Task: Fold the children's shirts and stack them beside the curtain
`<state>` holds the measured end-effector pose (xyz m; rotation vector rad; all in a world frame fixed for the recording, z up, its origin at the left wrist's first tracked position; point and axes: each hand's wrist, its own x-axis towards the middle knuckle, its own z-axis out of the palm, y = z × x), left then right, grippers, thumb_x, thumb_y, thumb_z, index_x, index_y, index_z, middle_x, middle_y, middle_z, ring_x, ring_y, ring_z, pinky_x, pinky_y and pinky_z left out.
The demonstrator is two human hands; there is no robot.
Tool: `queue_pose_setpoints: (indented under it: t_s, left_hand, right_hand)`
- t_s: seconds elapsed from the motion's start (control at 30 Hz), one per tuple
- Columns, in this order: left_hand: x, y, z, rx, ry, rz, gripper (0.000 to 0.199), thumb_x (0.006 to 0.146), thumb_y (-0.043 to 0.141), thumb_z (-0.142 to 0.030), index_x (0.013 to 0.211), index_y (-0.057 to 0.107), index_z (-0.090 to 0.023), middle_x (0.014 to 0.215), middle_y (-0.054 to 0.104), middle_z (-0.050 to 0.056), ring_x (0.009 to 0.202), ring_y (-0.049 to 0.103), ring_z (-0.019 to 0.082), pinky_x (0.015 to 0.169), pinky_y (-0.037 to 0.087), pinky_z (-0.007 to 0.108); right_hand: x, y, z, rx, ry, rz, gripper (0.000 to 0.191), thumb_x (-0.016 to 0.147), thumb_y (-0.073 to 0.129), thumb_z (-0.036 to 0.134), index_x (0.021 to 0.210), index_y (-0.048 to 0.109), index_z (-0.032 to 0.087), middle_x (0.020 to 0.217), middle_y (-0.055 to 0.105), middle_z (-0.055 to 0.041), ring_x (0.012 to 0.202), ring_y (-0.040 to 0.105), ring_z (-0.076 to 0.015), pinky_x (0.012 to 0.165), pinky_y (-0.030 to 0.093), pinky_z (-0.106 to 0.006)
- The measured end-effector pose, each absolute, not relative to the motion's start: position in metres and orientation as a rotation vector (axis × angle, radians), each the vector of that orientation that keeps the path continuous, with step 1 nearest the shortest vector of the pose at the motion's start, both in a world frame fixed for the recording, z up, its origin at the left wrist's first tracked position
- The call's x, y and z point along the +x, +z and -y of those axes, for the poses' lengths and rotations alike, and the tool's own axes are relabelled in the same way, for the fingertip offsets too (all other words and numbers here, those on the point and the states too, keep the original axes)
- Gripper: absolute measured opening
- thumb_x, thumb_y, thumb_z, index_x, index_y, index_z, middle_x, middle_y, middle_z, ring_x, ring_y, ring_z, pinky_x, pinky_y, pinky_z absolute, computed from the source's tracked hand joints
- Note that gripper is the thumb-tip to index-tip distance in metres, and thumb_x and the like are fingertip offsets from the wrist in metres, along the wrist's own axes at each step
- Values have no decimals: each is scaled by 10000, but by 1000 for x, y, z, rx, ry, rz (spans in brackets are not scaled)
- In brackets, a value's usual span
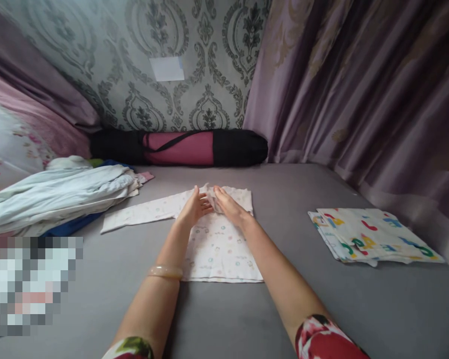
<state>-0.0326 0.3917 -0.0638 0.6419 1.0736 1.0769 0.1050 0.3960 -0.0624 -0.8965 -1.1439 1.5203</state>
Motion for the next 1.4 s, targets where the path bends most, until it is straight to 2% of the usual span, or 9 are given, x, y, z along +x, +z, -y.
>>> queue_pose_setpoints:
  t_s: [0.13, 0.23, 0.3, 0.4, 0.5, 0.73, 0.93, 1.13, 1.4]
  left_hand:
    - [-36, -69, -394, 672, 1132, -1077, 535, 879, 489, -633, 1099, 605, -159, 991, 706, 127, 922, 684, 233, 817, 556, 352]
    - [-37, -77, -395, 763, 1206, -1158, 484, 701, 744, -515, 1005, 634, -155, 908, 708, 76, 854, 681, 210, 753, 556, 304]
    - [-38, -83, -398, 834, 1249, -1197, 455, 610, 792, -416, 946, 641, -150, 824, 694, 39, 779, 669, 191, 699, 545, 275]
    - [-40, -89, -403, 935, 1325, -1219, 431, 591, 736, -391, 937, 644, -150, 748, 664, 9, 711, 645, 182, 635, 519, 261]
    - [-43, -93, -409, 997, 1399, -1275, 476, 609, 684, -433, 987, 642, -147, 745, 650, 8, 691, 625, 181, 599, 494, 259]
    - [-48, -98, -412, 1160, 1444, -1375, 431, 683, 597, -437, 974, 651, -124, 797, 671, 36, 733, 607, 180, 614, 468, 243]
    - [-52, -90, -405, 1289, 1311, -1751, 388, 762, 548, -317, 1093, 636, -133, 757, 653, 25, 651, 577, 159, 607, 438, 241]
    - [-53, -80, -398, 1440, 1222, -1910, 395, 802, 516, -207, 1186, 594, -151, 832, 662, 40, 751, 602, 173, 747, 458, 272]
    - [-57, -92, -400, 1718, 1161, -1980, 396, 824, 433, -122, 1193, 551, -203, 802, 605, 17, 785, 589, 178, 794, 455, 283]
  right_hand:
    - [115, -54, -397, -948, 1631, 1204, 437, 927, 499, 544, 1153, 656, 205, 1444, 504, -76, 1386, 382, -212, 1185, 197, -398]
    - [143, -41, -407, -1024, 1569, 1071, 543, 998, 309, 532, 1231, 617, 151, 1462, 475, -127, 1381, 391, -218, 1167, 241, -393]
    - [167, -34, -415, -1072, 1483, 957, 609, 1015, 185, 518, 1275, 583, 137, 1459, 474, -143, 1359, 425, -211, 1144, 291, -383]
    - [196, -35, -423, -1169, 1311, 850, 632, 1018, 124, 497, 1302, 560, 138, 1435, 499, -155, 1322, 474, -209, 1104, 354, -380]
    - [207, -43, -427, -1344, 1109, 925, 521, 1020, 219, 418, 1316, 550, 146, 1404, 533, -153, 1290, 508, -208, 1073, 390, -383]
    - [176, -66, -415, -1844, 555, 1746, 503, 954, 324, 196, 1421, 430, 41, 1478, 435, -179, 1382, 381, -214, 1141, 273, -331]
    - [161, -83, -398, -2002, 309, 2120, 621, 1002, 275, 368, 1507, 253, 7, 1598, 161, -169, 1477, 112, -279, 1185, 115, -444]
    - [162, -87, -395, -2046, 250, 2162, 693, 1002, 223, 458, 1518, 209, -4, 1604, 117, -168, 1478, 100, -274, 1183, 92, -437]
    - [163, -89, -395, -2043, 226, 2165, 693, 996, 231, 460, 1516, 223, 1, 1605, 133, -152, 1473, 117, -269, 1179, 112, -432]
